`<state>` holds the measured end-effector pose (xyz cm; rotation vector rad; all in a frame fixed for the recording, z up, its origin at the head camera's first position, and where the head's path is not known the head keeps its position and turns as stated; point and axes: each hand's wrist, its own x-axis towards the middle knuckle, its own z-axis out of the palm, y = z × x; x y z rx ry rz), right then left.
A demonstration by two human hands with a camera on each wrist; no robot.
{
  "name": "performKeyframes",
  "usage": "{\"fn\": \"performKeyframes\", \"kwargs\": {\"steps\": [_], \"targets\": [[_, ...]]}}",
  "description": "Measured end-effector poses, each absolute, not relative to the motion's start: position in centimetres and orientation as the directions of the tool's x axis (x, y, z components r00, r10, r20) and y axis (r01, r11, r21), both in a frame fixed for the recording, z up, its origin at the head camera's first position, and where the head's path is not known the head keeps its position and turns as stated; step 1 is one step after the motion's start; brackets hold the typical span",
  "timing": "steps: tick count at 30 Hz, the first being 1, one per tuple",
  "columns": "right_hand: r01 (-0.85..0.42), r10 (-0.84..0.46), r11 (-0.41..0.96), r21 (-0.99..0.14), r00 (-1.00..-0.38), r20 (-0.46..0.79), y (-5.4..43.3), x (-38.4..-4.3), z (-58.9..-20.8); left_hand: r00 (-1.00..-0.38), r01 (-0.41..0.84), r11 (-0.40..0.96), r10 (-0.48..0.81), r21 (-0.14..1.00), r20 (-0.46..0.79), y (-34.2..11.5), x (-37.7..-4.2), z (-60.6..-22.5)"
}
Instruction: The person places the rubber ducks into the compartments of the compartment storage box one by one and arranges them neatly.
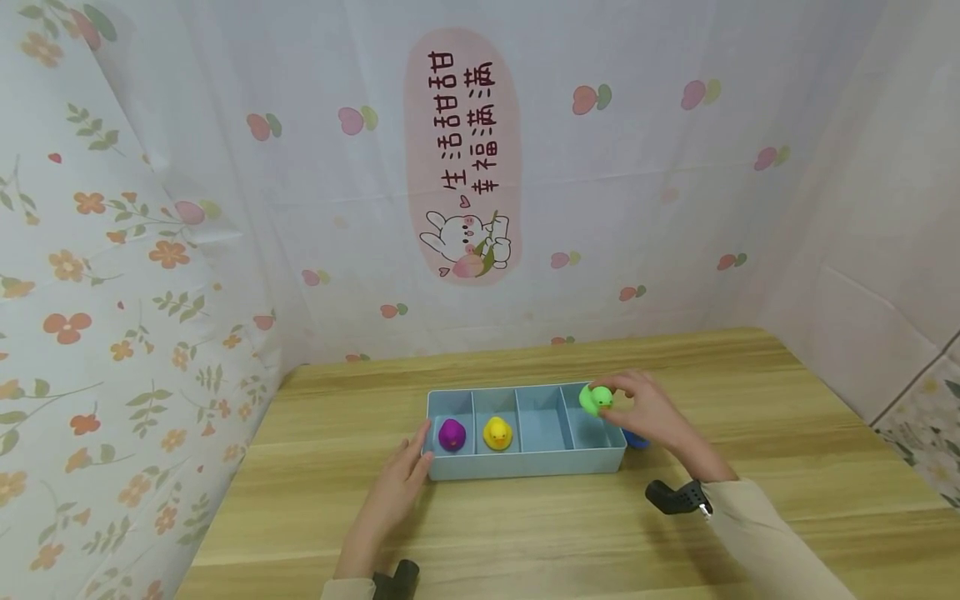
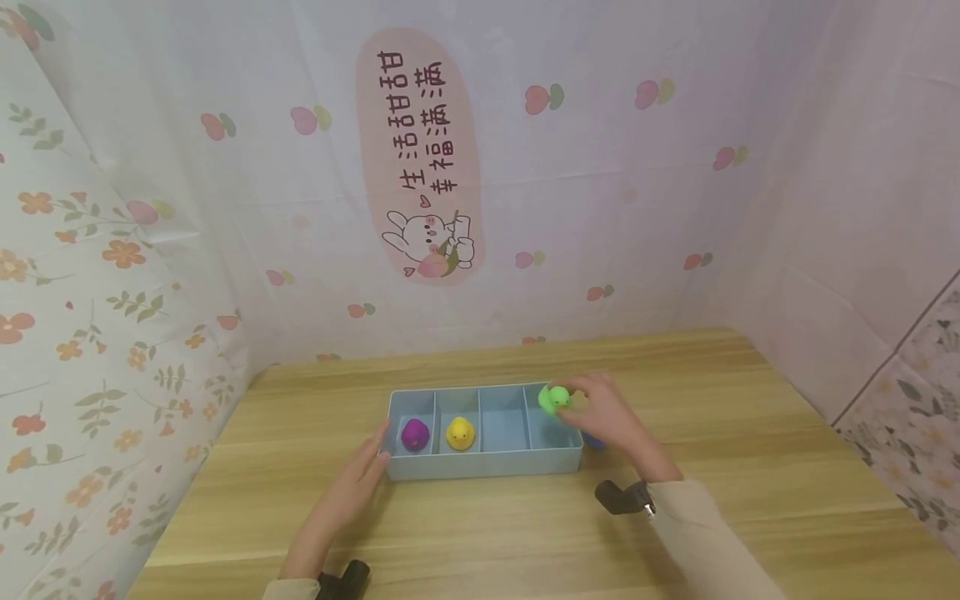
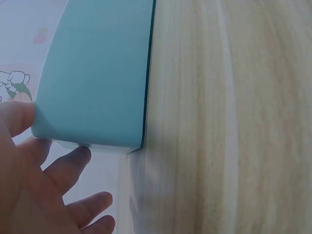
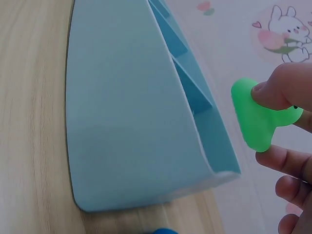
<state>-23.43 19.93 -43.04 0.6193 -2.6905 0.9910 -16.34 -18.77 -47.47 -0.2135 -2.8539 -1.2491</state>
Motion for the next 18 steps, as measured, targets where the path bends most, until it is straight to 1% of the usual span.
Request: {"fn": "performKeyframes", "kwargs": {"steps": [6,18], "targets": [[-0.462,-0.338,0.679,-0.571,-0.887,0.316,19.1,-23.7,-42.9,-0.992,0.119,0.674,0.11,0.729,0.06,-18.7,-16.4,-47.5],[-0.529,-0.403,0.643,-0.554,-0.849,0.343,16.6,-24.2,-43.2,-0.992,0.118,0.671,0.112,0.732,0.057,-18.7,-16.5,-47.6]]}}
